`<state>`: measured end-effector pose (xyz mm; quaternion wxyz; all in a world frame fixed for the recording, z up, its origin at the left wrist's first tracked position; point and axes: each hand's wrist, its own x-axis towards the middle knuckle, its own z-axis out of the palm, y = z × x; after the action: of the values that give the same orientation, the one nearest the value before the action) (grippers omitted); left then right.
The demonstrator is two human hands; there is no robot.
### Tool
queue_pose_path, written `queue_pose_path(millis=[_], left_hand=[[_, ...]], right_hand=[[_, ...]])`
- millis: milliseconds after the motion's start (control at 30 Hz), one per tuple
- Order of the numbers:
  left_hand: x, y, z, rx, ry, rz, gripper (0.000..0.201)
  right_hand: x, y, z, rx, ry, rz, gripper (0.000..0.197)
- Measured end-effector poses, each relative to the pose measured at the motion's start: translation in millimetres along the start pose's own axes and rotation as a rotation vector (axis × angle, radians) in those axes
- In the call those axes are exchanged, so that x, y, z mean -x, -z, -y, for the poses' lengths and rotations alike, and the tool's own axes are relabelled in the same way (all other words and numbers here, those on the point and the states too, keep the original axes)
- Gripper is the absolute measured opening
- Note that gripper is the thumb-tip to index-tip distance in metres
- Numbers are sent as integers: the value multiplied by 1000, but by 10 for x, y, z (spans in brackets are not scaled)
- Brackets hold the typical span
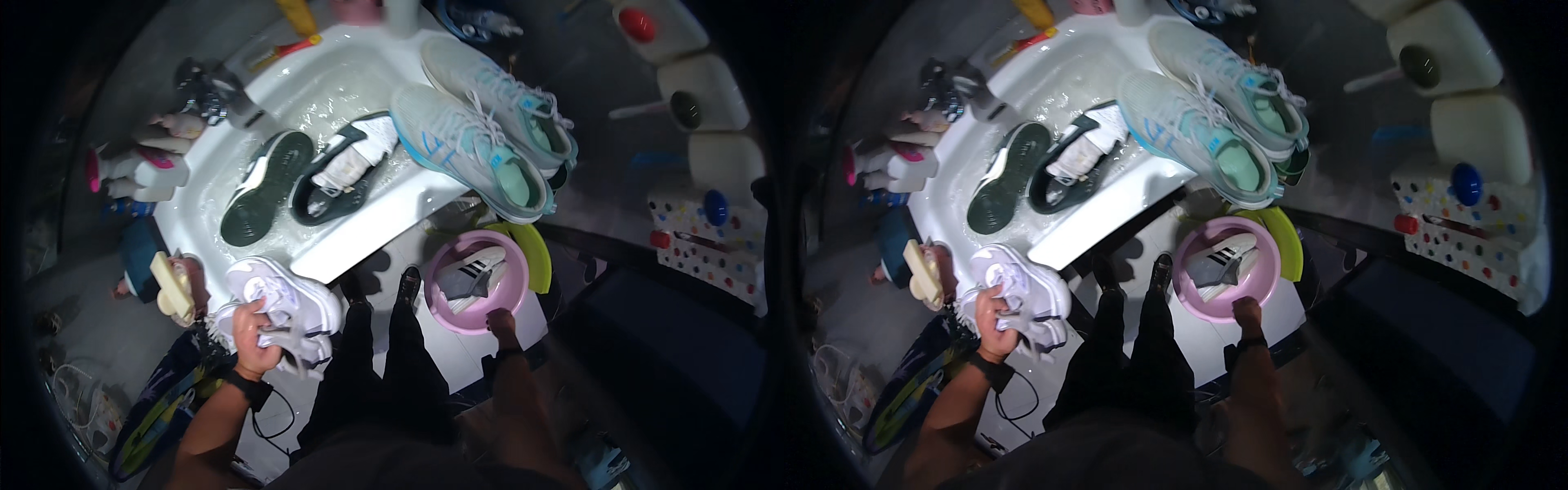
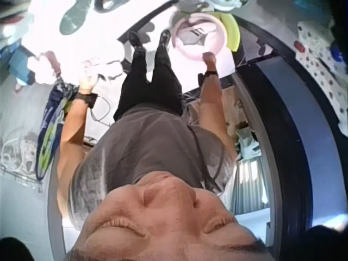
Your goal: The person washes multiple pairs of shoes in a bathroom sink using a brush and water. They scrub the soles and uppers, rinse the shoes, and place them in a pink basin. The person also wipes the sink area with a cloth.
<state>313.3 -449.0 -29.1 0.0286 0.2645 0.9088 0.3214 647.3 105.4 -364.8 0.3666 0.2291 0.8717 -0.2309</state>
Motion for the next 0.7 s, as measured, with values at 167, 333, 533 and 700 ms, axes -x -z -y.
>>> queue_pose_path(millis=[167, 333, 533, 700], left_hand=[[122, 16, 20, -11, 108, 20, 25], [212, 40, 94, -56, 64, 24, 40], [149, 31, 65, -60, 31, 12, 37], [25, 17, -5, -70, -36, -22, 31]], right_hand=[[-457, -1063, 194, -1009, -533, 19, 27], [-774, -1138, 889, -1174, -389, -116, 48], [-1076, -920, 915, -761, -558, -55, 48], [-702, -333, 855, -592, -583, -421, 53]])
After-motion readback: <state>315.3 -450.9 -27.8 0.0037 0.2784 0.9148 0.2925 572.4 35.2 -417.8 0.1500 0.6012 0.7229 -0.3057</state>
